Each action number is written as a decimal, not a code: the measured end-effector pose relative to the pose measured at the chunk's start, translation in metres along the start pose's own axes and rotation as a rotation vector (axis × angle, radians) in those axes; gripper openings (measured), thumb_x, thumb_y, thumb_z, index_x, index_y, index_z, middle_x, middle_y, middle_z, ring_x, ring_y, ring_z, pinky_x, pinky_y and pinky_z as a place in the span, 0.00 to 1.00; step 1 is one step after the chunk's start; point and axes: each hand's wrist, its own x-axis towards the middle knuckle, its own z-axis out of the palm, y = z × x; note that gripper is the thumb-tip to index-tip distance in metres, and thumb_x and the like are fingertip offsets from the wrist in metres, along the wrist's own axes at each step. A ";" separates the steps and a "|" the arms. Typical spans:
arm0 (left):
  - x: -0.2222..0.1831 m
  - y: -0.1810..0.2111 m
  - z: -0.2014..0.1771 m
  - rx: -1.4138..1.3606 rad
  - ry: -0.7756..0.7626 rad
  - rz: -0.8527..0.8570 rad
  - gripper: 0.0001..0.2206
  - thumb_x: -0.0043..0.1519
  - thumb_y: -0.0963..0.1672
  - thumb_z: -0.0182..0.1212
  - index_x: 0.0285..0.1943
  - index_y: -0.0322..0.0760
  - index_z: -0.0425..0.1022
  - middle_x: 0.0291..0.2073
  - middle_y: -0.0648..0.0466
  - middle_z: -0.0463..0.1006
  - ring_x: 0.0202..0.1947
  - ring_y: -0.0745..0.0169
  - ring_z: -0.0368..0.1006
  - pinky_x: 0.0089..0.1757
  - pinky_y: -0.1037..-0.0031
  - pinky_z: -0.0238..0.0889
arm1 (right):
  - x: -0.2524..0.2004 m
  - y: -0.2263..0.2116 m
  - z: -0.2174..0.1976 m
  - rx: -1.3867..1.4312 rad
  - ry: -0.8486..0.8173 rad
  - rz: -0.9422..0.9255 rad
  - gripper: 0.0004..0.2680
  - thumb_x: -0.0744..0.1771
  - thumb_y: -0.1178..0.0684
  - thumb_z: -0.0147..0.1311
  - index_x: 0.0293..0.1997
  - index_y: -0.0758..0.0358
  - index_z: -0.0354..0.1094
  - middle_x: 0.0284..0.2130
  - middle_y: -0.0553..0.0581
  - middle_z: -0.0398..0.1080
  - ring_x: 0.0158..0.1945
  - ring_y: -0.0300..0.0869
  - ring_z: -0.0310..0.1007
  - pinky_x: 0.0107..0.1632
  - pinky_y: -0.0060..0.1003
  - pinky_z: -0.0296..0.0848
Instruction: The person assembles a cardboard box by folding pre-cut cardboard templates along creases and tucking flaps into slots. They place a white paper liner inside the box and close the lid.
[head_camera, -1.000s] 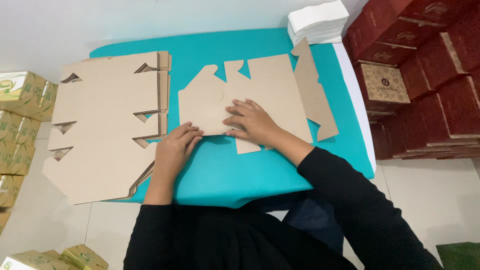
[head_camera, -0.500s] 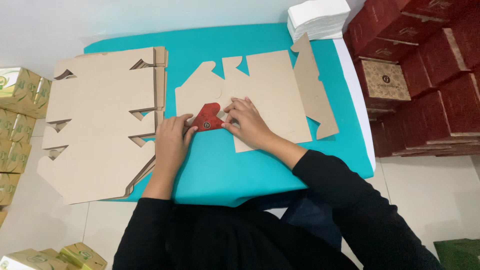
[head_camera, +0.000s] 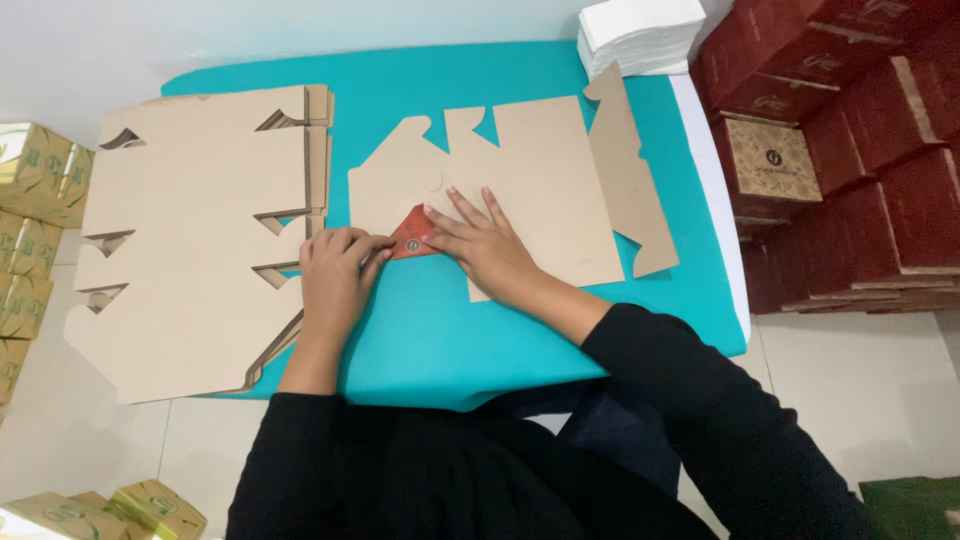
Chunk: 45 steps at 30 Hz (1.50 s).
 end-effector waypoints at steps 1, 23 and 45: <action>0.000 0.001 -0.002 -0.002 -0.001 -0.002 0.03 0.59 0.50 0.61 0.41 0.61 0.76 0.32 0.66 0.69 0.42 0.66 0.66 0.50 0.67 0.53 | 0.000 -0.001 -0.001 0.000 -0.003 0.000 0.10 0.67 0.55 0.49 0.53 0.51 0.68 0.61 0.53 0.60 0.71 0.51 0.42 0.68 0.60 0.33; -0.035 0.079 0.022 0.483 0.034 -0.065 0.20 0.65 0.52 0.48 0.57 0.37 0.73 0.49 0.38 0.75 0.54 0.45 0.70 0.54 0.60 0.61 | -0.001 -0.001 0.029 -0.285 0.063 -0.293 0.16 0.67 0.51 0.41 0.61 0.61 0.60 0.61 0.58 0.61 0.67 0.47 0.53 0.69 0.53 0.42; -0.033 0.077 0.021 0.408 0.017 -0.117 0.24 0.62 0.56 0.49 0.54 0.38 0.75 0.46 0.39 0.76 0.52 0.44 0.72 0.50 0.61 0.65 | -0.038 0.005 -0.014 -0.210 -0.076 -0.013 0.15 0.69 0.49 0.35 0.61 0.53 0.61 0.62 0.51 0.59 0.70 0.44 0.45 0.71 0.52 0.32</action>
